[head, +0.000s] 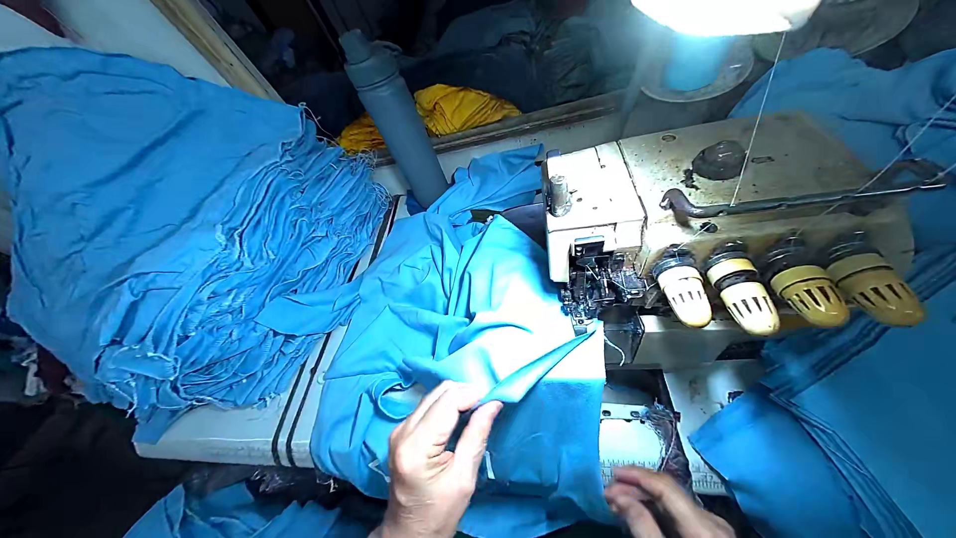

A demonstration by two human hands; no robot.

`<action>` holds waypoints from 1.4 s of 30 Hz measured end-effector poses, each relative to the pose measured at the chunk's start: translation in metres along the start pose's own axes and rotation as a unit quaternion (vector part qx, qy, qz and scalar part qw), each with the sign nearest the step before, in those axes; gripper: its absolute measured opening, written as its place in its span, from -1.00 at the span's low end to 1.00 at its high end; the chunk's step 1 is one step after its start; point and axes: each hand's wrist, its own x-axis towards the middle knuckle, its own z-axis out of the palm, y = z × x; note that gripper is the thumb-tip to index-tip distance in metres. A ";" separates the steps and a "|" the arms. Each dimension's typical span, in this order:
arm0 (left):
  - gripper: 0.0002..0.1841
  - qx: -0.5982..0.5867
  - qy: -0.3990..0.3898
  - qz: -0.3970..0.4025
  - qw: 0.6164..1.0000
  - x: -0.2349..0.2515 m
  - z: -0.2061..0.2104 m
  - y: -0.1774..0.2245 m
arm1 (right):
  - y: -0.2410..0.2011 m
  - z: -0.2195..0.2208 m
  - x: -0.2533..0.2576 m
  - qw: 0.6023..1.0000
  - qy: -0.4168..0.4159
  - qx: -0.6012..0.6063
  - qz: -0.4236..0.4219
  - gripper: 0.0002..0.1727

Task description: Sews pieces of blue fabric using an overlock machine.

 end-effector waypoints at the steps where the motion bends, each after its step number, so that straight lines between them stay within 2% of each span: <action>1: -0.89 -0.006 -0.015 0.026 1.000 0.006 -0.006 -0.001 | -0.004 0.000 0.009 0.999 0.030 0.025 0.004 -0.75; 3: -0.84 0.011 -0.073 0.097 0.993 0.021 -0.022 -0.002 | -0.009 0.006 0.030 0.996 0.058 0.069 0.013 -0.69; 6: -0.78 0.062 -0.190 0.162 0.966 0.042 -0.044 0.014 | -0.016 0.015 0.042 0.993 0.030 0.103 0.053 -0.62; 9: -0.80 0.104 -0.307 0.154 0.933 0.047 -0.050 0.043 | -0.022 0.019 0.031 0.989 -0.022 0.133 0.065 -0.85; 12: -0.84 0.085 -0.353 0.137 0.921 0.042 -0.034 0.055 | -0.020 0.016 0.022 0.980 -0.045 0.187 0.045 -0.90; 16: -0.84 0.109 -0.332 0.154 0.924 0.046 -0.004 0.052 | -0.026 0.012 0.035 0.978 -0.018 0.200 0.061 -0.93; 20: -0.80 0.140 -0.252 0.212 0.934 0.061 0.029 0.032 | -0.032 0.017 0.068 0.981 0.024 0.187 0.053 -0.91; 24: -0.78 0.169 -0.219 0.162 0.947 0.069 0.039 0.026 | -0.028 0.023 0.089 0.983 0.053 0.177 0.017 -0.87; 29: -0.81 0.155 -0.281 0.105 0.941 0.059 0.015 0.046 | -0.041 0.005 0.066 0.981 -0.006 0.180 0.072 -0.91; 33: -0.83 0.162 -0.281 0.126 0.937 0.057 0.016 0.054 | -0.035 0.009 0.061 0.986 0.000 0.161 0.039 -0.94; 37: -0.81 0.145 -0.228 0.150 0.951 0.058 0.039 0.038 | -0.032 0.017 0.078 0.990 0.038 0.136 0.018 -0.89; 40: -0.80 0.062 -0.200 0.061 0.976 0.057 0.048 0.023 | -0.030 0.023 0.089 0.988 0.071 0.138 0.010 -0.84; 42: -0.82 0.049 -0.191 0.040 0.980 0.055 0.047 0.016 | -0.035 0.019 0.087 0.980 0.052 0.187 0.044 -0.90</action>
